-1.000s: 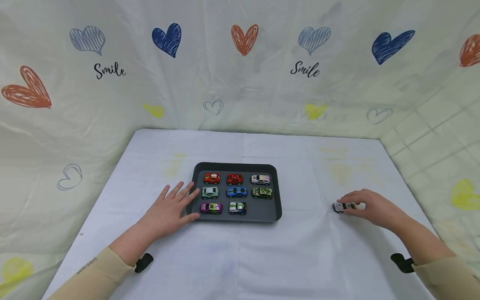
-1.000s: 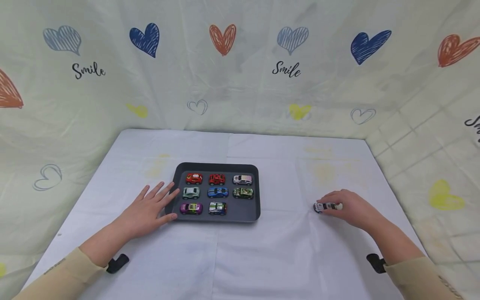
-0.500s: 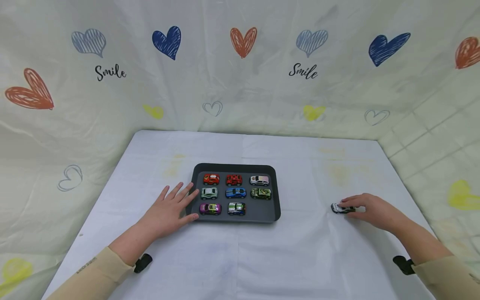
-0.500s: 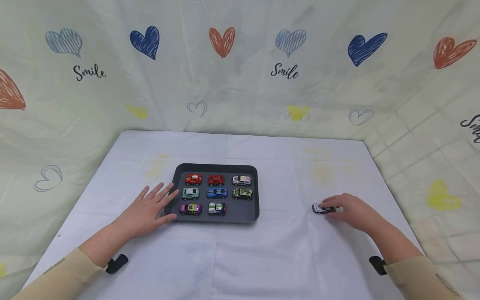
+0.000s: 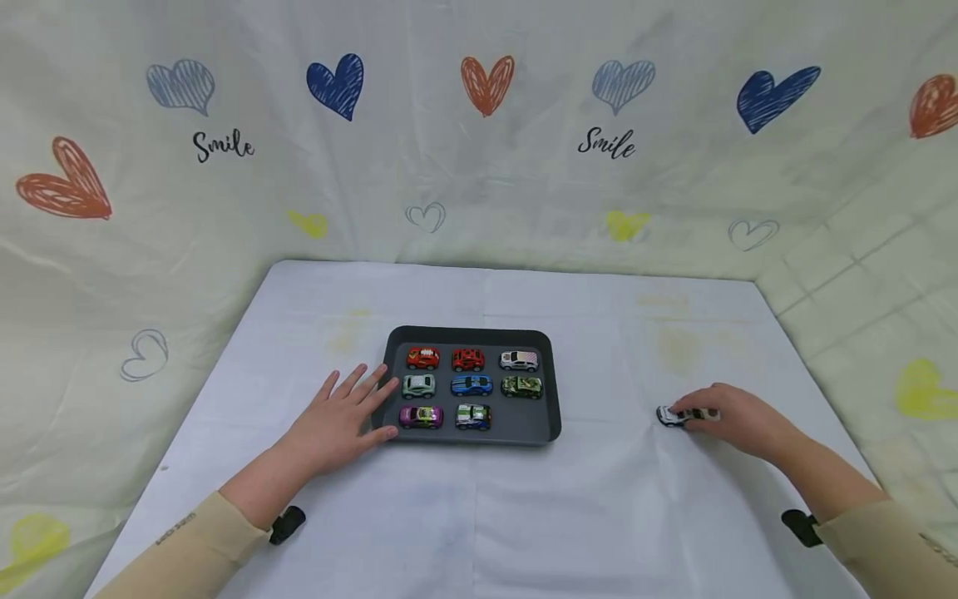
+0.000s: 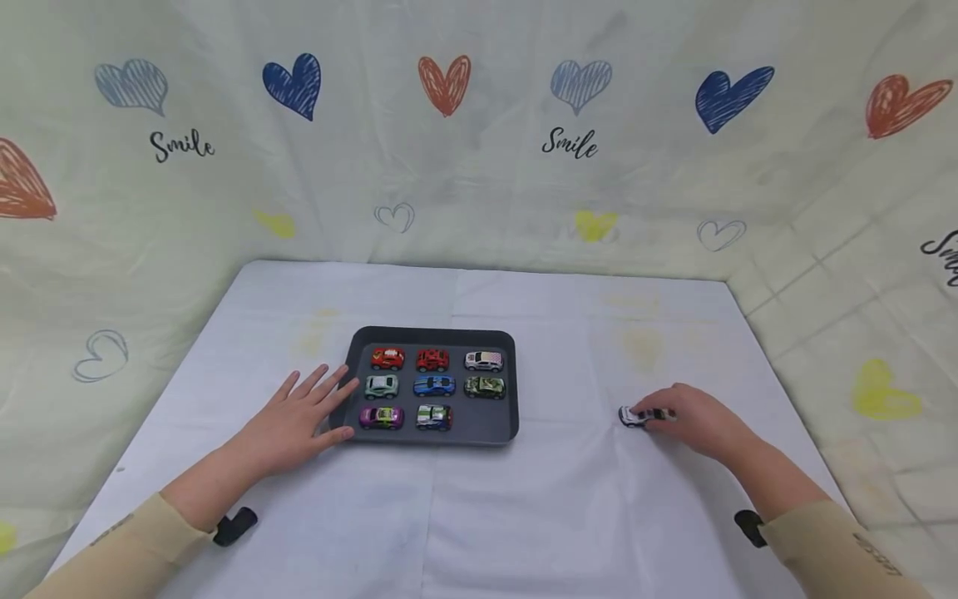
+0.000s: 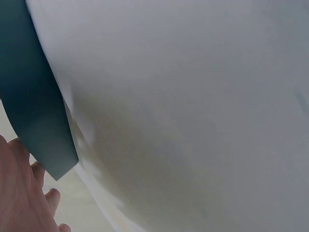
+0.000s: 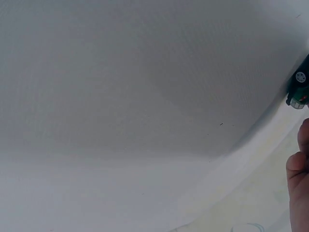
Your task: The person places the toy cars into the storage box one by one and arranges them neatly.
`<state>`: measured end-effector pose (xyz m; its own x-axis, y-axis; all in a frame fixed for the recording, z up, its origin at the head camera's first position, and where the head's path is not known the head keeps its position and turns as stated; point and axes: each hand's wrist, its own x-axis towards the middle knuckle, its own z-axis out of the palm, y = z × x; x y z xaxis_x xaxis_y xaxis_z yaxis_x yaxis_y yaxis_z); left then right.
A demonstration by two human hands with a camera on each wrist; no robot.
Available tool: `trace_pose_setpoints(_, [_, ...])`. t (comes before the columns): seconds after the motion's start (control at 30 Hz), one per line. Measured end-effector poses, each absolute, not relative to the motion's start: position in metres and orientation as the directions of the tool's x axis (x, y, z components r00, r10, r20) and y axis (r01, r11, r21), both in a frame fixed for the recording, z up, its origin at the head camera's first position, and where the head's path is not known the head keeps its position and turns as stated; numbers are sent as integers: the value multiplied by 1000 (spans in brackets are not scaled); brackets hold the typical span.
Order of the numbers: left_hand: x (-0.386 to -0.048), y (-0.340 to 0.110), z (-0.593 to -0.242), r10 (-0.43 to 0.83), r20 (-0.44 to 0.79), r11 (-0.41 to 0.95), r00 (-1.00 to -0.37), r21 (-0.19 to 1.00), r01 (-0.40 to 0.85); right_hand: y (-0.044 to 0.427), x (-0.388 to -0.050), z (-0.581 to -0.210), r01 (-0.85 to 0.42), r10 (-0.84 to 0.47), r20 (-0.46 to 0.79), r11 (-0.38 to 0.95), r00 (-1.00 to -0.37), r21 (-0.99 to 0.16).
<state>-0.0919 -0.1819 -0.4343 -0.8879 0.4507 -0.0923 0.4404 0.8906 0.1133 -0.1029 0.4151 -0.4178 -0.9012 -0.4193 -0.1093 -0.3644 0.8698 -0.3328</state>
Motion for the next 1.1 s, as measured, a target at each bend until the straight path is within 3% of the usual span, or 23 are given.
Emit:
trace_pose_setpoints(0.43, [-91, -181, -433, 456, -84, 888, -886, 109, 447, 398, -106, -411, -388, -424, -46, 863, -904, -323])
trace_pose_setpoints(1.1, [-90, -182, -432, 459, -95, 887, -884, 106, 449, 311, -126, -391, -446, -481, -4, 817, -877, -366])
